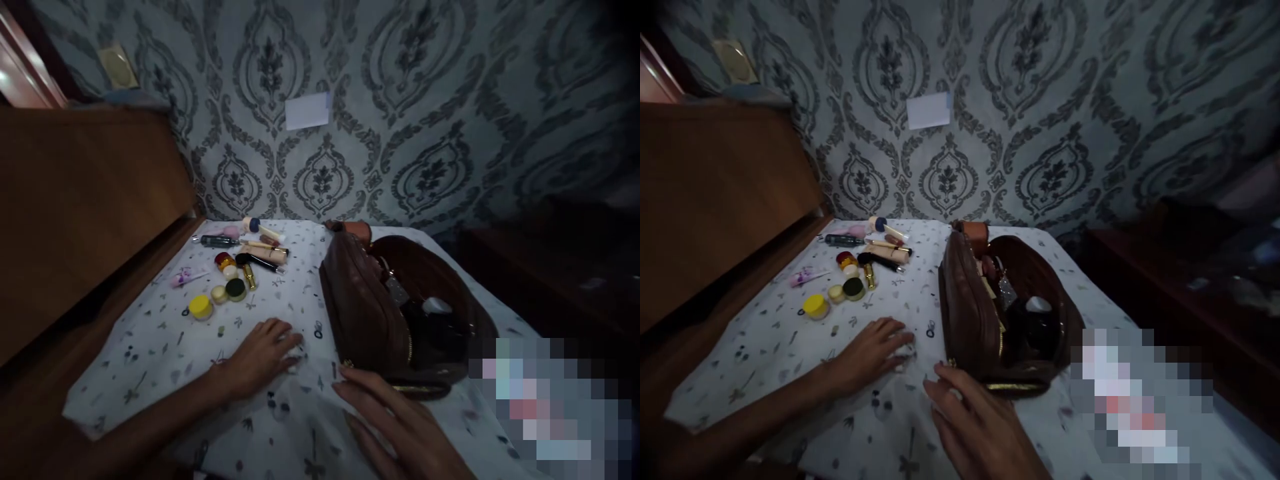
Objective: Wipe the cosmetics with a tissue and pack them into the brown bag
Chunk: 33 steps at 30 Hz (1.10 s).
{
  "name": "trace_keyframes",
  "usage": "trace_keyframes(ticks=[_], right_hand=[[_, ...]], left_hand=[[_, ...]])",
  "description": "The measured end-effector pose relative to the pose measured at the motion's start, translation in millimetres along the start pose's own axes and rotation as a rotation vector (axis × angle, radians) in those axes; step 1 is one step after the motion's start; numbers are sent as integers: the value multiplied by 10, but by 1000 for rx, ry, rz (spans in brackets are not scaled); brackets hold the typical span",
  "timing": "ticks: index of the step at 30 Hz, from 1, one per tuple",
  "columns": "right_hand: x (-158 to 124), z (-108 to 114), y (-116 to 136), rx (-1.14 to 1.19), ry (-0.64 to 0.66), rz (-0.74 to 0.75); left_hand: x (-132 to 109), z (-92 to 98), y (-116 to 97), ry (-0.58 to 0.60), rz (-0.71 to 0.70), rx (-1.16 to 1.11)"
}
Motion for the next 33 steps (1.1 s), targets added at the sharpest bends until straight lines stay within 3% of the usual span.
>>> trace_keyframes(ticks=[4,10,14,18,20,23,26,29,33], right_hand=[[150,-404,29,107,95,-97],[336,-816,38,241,210,-287],[407,-1047,70,335,257,-330],[455,-1230,113,401,223,-329],[458,-1312,124,418,224,-336],[440,-1386,114,416,182,-360],[404,-1398,93,431,140,-390],[368,-1376,80,465,127,-428],[324,-1366,57,535,122,-586]], left_hand=[[-224,-42,90,6,60,-26],[-318,141,230,-34,-3,144],[-360,383,512,-219,77,176],[-424,693,936,-423,278,288],[-455,760,1103,-384,352,374],[-496,700,1247,-197,428,432],[-529,622,1299,-174,496,447],[-532,592,1291,-235,525,350],[-460,511,1067,-343,473,-193]])
Point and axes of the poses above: each hand's wrist, its own x-axis towards the middle knuckle, its own z-axis out of the back of the hand, y = z × x, the point moved 3 cm from there along x, towards the middle knuckle, and after that the axes turned 15 degrees about -y, right-handed, at the moved point
